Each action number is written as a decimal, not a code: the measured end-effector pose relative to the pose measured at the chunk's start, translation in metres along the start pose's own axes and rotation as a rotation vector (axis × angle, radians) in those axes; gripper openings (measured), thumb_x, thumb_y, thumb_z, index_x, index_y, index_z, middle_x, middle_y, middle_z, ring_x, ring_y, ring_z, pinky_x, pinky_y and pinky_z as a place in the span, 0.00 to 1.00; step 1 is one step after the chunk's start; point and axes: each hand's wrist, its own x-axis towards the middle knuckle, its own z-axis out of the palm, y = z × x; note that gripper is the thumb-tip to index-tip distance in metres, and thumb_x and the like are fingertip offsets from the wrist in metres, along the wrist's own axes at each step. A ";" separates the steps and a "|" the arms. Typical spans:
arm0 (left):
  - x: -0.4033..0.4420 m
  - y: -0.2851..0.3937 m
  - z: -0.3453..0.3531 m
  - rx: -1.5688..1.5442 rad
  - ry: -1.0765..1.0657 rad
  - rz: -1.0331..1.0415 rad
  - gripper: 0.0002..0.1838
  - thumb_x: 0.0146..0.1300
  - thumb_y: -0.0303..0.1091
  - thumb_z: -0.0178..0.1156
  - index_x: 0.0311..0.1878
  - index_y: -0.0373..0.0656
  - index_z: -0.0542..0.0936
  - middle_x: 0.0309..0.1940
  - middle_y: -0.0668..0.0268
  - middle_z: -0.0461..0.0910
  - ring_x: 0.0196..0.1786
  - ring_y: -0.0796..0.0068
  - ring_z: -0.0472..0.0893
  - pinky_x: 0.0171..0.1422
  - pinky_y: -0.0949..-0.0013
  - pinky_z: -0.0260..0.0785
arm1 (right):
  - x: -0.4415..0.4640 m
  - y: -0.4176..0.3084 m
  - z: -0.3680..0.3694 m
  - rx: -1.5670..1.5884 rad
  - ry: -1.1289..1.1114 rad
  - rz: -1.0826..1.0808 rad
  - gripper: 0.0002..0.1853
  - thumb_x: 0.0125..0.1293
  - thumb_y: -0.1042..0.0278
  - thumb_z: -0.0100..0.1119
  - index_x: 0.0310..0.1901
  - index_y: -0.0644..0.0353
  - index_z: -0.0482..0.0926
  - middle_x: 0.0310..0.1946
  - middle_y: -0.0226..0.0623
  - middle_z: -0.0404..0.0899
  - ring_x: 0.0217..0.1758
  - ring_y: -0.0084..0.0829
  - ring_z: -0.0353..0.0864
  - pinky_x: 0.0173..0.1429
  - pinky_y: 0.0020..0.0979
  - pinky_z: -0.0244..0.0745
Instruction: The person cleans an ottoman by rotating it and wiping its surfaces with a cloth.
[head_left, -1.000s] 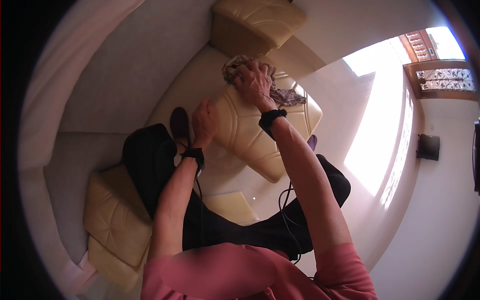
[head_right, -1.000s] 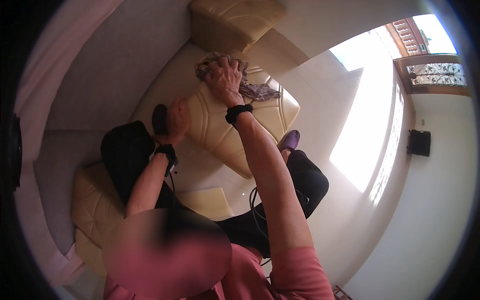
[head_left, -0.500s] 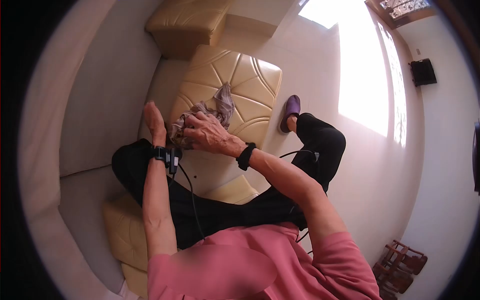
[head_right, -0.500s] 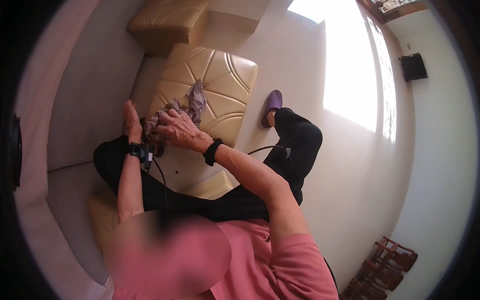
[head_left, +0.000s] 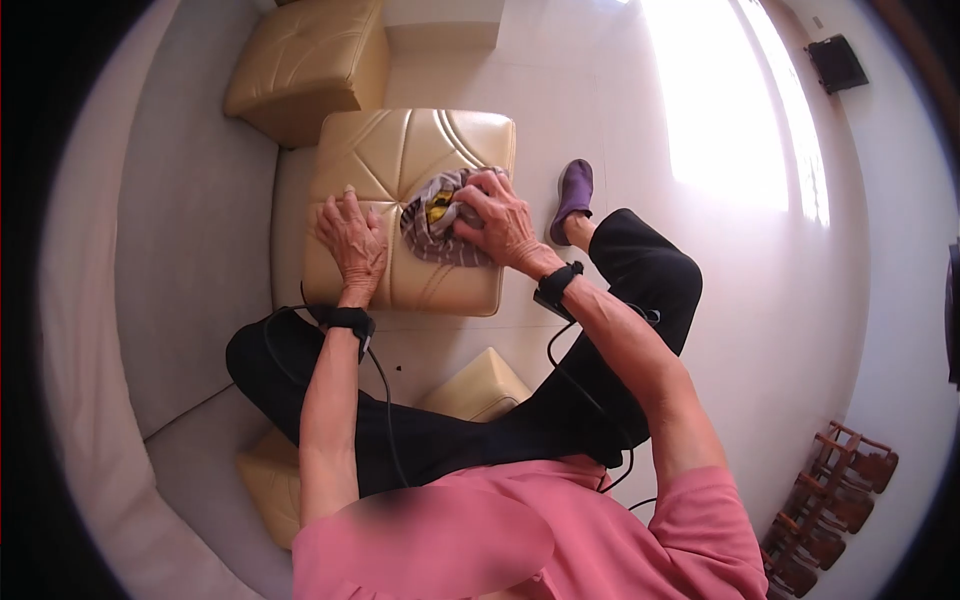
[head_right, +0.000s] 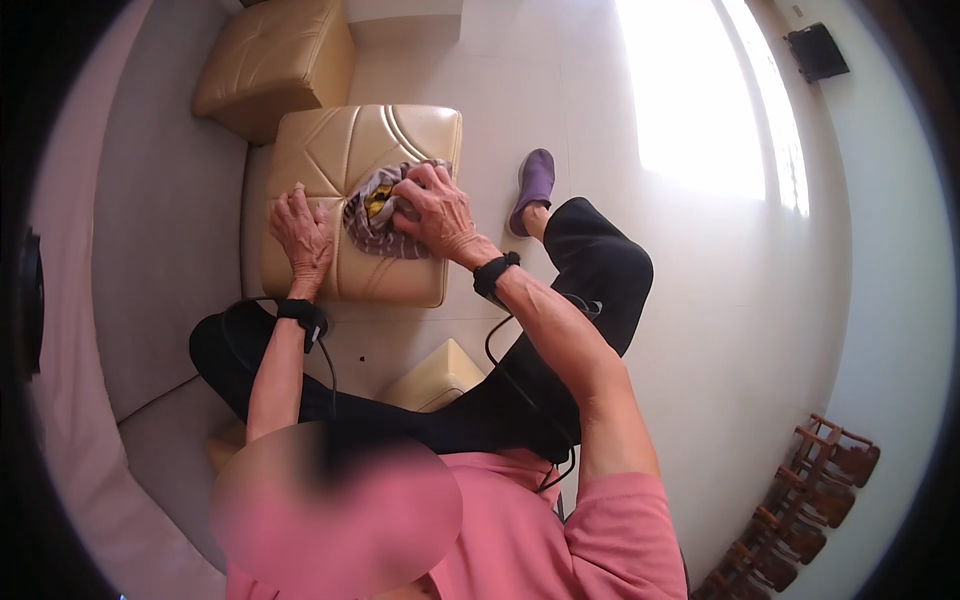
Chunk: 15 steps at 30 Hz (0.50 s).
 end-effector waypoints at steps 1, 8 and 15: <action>0.005 0.002 0.005 -0.001 0.019 0.012 0.28 0.54 0.37 0.60 0.59 0.42 0.68 0.53 0.49 0.65 0.59 0.46 0.63 0.64 0.44 0.52 | 0.018 0.014 0.002 -0.033 0.088 0.090 0.17 0.48 0.63 0.67 0.41 0.52 0.78 0.44 0.34 0.72 0.50 0.39 0.72 0.50 0.39 0.73; 0.022 0.008 0.036 -0.029 0.026 0.011 0.30 0.51 0.42 0.63 0.58 0.42 0.68 0.53 0.48 0.65 0.58 0.46 0.63 0.63 0.44 0.53 | 0.120 0.131 0.022 -0.180 0.366 0.514 0.19 0.53 0.52 0.61 0.43 0.52 0.79 0.45 0.41 0.74 0.52 0.44 0.73 0.50 0.45 0.73; 0.020 -0.008 0.029 0.009 0.036 -0.025 0.32 0.52 0.49 0.64 0.58 0.44 0.68 0.51 0.51 0.66 0.55 0.49 0.65 0.59 0.46 0.56 | 0.117 0.130 0.044 -0.082 0.338 0.953 0.29 0.54 0.44 0.58 0.49 0.59 0.73 0.49 0.54 0.71 0.54 0.53 0.73 0.55 0.48 0.71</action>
